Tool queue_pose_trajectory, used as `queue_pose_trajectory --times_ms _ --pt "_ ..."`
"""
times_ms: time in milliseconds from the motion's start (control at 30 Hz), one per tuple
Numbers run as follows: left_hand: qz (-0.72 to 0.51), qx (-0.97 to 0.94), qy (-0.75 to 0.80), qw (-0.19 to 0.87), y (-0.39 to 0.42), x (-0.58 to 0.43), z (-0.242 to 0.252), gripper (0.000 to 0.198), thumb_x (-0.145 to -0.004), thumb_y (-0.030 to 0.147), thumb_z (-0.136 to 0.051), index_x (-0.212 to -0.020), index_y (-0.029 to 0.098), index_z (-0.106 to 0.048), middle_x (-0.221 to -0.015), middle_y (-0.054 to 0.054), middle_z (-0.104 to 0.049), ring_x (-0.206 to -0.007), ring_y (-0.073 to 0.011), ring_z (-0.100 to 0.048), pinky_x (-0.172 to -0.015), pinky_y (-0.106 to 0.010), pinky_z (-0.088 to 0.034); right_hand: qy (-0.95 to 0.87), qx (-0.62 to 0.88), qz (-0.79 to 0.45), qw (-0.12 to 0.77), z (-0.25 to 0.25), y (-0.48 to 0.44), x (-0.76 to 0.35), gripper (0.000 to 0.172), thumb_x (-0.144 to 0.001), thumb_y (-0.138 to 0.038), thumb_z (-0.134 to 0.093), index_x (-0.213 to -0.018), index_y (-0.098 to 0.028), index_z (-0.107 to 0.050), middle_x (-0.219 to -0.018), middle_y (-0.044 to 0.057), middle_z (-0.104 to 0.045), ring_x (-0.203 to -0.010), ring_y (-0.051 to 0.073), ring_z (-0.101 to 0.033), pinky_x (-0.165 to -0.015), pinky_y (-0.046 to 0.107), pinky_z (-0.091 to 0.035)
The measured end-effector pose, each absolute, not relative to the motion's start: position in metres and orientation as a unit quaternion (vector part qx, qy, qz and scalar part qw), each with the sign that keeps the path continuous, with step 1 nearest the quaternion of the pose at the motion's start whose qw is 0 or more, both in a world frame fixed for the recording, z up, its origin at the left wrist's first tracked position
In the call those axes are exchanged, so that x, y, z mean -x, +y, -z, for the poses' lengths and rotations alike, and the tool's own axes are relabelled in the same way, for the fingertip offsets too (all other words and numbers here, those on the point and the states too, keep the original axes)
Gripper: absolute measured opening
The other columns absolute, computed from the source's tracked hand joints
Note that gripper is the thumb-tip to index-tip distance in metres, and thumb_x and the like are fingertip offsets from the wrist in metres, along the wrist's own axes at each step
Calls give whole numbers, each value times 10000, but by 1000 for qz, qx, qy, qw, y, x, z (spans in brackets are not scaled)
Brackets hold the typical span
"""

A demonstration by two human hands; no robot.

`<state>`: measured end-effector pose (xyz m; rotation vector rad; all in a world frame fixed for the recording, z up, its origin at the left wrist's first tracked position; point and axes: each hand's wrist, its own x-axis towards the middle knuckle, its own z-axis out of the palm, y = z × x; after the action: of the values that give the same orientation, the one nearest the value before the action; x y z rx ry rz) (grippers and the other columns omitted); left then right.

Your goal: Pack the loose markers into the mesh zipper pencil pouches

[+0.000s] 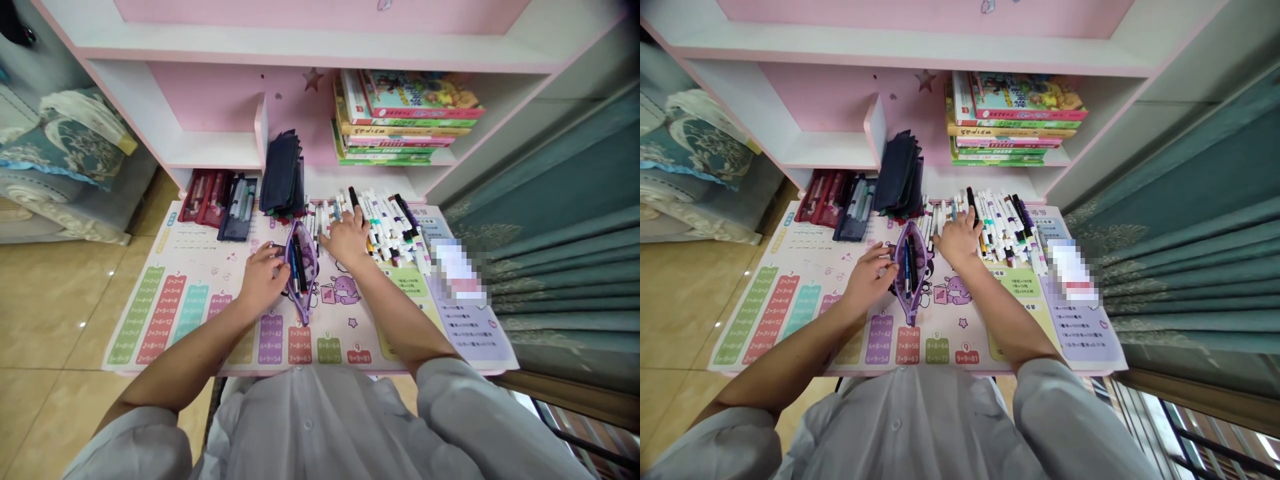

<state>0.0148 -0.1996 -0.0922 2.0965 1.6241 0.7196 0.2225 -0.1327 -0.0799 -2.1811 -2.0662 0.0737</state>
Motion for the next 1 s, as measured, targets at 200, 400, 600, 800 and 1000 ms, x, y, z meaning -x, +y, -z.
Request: queue_pose_trajectory --times_ms 200,400,600,800,1000 --pt "-230 -743 596 199 -199 -16 89 258 -835 288 -524 -668 198 -698 -1233 -105 -709 -1352 -313 -525 -1140 -525 -438 -685 728 -17 36 87 -130 -221 423 -880 -396 -556 -1102 -81 -732 -1491 218 -461 -1472 435 -232 -1134 675 -237" --pt "-214 -741 608 188 -199 -17 85 198 -785 244 -558 -638 193 -680 -1249 -105 -701 -1364 -319 -512 -1140 -511 -441 -678 735 -2 24 87 -131 -219 448 -861 -404 -563 -1127 -82 -724 -1504 218 -447 -1472 442 -215 -1124 695 -218" --pt "-217 -740 608 191 -200 -17 85 223 -803 257 -546 -634 192 -676 -1255 -111 -696 -1368 -316 -509 -1154 -499 -426 -663 749 12 11 81 -131 -222 370 -847 -332 -571 -1085 -106 -741 -1474 195 -483 -1473 442 -208 -1121 683 -239" --pt "-211 -738 610 195 -200 -19 83 223 -810 270 -547 -646 197 -681 -1257 -105 -697 -1373 -310 -504 -1158 -499 -417 -681 732 3 -5 80 -132 -222 397 -868 -376 -566 -1089 -99 -743 -1518 193 -442 -1479 453 -188 -1123 693 -231" --pt "-211 -742 606 194 -201 -17 83 233 -824 272 -535 -657 198 -681 -1262 -102 -696 -1378 -301 -499 -1144 -498 -429 -692 721 -2 14 86 -131 -220 366 -851 -337 -575 -1058 -96 -756 -1504 190 -458 -1473 443 -206 -1126 707 -218"
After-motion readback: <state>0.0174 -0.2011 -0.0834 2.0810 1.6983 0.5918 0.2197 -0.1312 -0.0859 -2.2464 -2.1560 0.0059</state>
